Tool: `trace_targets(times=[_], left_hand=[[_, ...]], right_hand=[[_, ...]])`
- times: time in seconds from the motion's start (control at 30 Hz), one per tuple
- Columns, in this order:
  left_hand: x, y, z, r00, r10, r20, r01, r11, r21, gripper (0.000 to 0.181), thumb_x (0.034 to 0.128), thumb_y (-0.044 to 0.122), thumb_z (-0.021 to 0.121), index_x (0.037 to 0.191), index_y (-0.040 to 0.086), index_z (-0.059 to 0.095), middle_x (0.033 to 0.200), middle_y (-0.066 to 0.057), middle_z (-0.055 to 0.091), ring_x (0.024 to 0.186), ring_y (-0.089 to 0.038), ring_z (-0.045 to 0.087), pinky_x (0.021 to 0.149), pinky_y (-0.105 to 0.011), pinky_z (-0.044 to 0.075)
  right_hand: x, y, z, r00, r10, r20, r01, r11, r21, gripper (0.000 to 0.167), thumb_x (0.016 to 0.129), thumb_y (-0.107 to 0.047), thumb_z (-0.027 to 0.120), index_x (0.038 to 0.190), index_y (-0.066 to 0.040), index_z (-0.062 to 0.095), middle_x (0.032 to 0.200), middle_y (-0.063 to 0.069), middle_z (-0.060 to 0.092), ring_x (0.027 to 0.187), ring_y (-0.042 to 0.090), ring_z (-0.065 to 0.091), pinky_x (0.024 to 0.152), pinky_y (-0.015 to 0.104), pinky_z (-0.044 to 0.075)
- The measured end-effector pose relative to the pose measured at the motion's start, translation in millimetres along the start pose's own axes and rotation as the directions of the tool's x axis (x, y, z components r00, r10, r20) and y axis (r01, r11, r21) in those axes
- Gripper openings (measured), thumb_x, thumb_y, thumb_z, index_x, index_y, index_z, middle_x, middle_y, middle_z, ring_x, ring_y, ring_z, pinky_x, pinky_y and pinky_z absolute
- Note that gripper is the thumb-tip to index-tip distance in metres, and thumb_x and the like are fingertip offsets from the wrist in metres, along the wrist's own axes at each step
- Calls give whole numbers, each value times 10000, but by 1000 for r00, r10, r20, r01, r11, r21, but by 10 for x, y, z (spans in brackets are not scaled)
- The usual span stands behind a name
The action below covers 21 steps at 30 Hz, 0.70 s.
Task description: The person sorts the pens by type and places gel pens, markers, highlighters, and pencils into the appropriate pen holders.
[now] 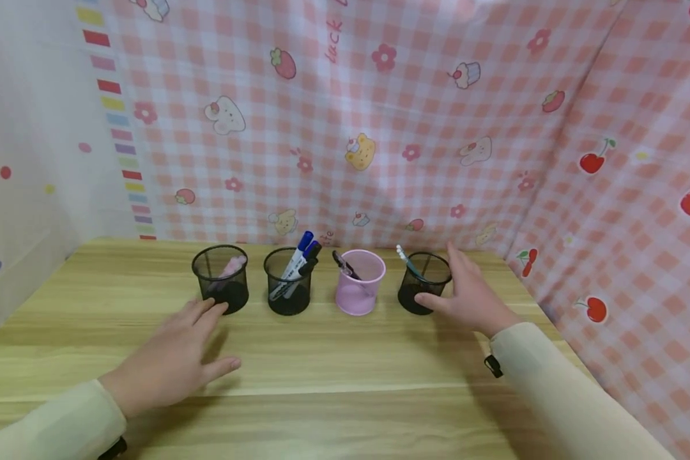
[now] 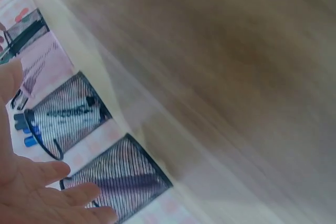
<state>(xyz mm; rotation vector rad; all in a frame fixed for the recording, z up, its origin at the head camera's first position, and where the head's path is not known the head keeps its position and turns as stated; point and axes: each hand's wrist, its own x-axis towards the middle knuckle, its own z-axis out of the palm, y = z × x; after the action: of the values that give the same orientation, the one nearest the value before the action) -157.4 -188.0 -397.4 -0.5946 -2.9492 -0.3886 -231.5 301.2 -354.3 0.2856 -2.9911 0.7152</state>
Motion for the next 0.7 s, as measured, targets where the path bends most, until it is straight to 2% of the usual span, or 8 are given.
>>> trace_targets(times=[0.1, 0.2, 0.3, 0.4, 0.53, 0.7], left_hand=[[-20, -39, -37, 1000, -24, 4, 24, 1000, 3, 1009, 922, 691, 678, 1579, -19, 392, 1615, -337, 377, 1476, -629, 309, 1156, -779, 280], [-30, -60, -74, 999, -34, 6, 34, 999, 11, 1041, 917, 732, 650, 1579, -26, 383, 1611, -349, 371, 1470, -649, 290, 1141, -803, 264], [-34, -65, -100, 999, -42, 17, 42, 999, 20, 1072, 910, 767, 623, 1589, -21, 367, 1616, -359, 350, 1462, -673, 268, 1132, -821, 242], [-25, -55, -115, 998, -52, 30, 51, 998, 32, 1089, 908, 775, 617, 1606, -13, 340, 1629, -365, 319, 1458, -689, 250, 1123, -838, 222], [11, -16, -124, 996, -69, 61, 66, 996, 52, 1109, 913, 782, 600, 1636, 1, 291, 1655, -366, 268, 1480, -682, 212, 1140, -837, 186], [33, 29, -125, 991, -90, 99, 84, 994, 69, 1151, 905, 830, 548, 1654, 6, 256, 1666, -384, 213, 1492, -688, 160, 1141, -843, 164]], right_hand=[[-142, -98, 17, 993, -73, -90, 73, 997, -5, 1032, 970, -650, 646, 1673, -42, 196, 1706, 241, 261, 1568, 483, 231, 1215, 702, 276], [-257, -218, 71, 969, -158, -189, 158, 987, -16, 696, 1040, -462, 646, 1513, 24, 488, 1561, 248, 498, 1471, 461, 430, 1173, 658, 375], [-349, -348, 143, 953, -212, -217, 208, 977, -44, 549, 1044, -358, 668, 1405, 49, 599, 1477, 254, 592, 1405, 453, 529, 1151, 630, 422], [-422, -468, 233, 958, -238, -158, 227, 970, -85, 579, 1035, -358, 684, 1431, 52, 583, 1531, 270, 541, 1445, 461, 491, 1175, 633, 402], [-480, -588, 375, 974, -226, -34, 219, 966, -139, 744, 1026, -457, 670, 1558, 18, 458, 1664, 273, 358, 1554, 482, 319, 1237, 645, 305], [-499, -681, 548, 978, -206, 44, 211, 954, -215, 886, 999, -579, 647, 1639, -47, 343, 1722, 244, 219, 1578, 530, 201, 1248, 685, 236]])
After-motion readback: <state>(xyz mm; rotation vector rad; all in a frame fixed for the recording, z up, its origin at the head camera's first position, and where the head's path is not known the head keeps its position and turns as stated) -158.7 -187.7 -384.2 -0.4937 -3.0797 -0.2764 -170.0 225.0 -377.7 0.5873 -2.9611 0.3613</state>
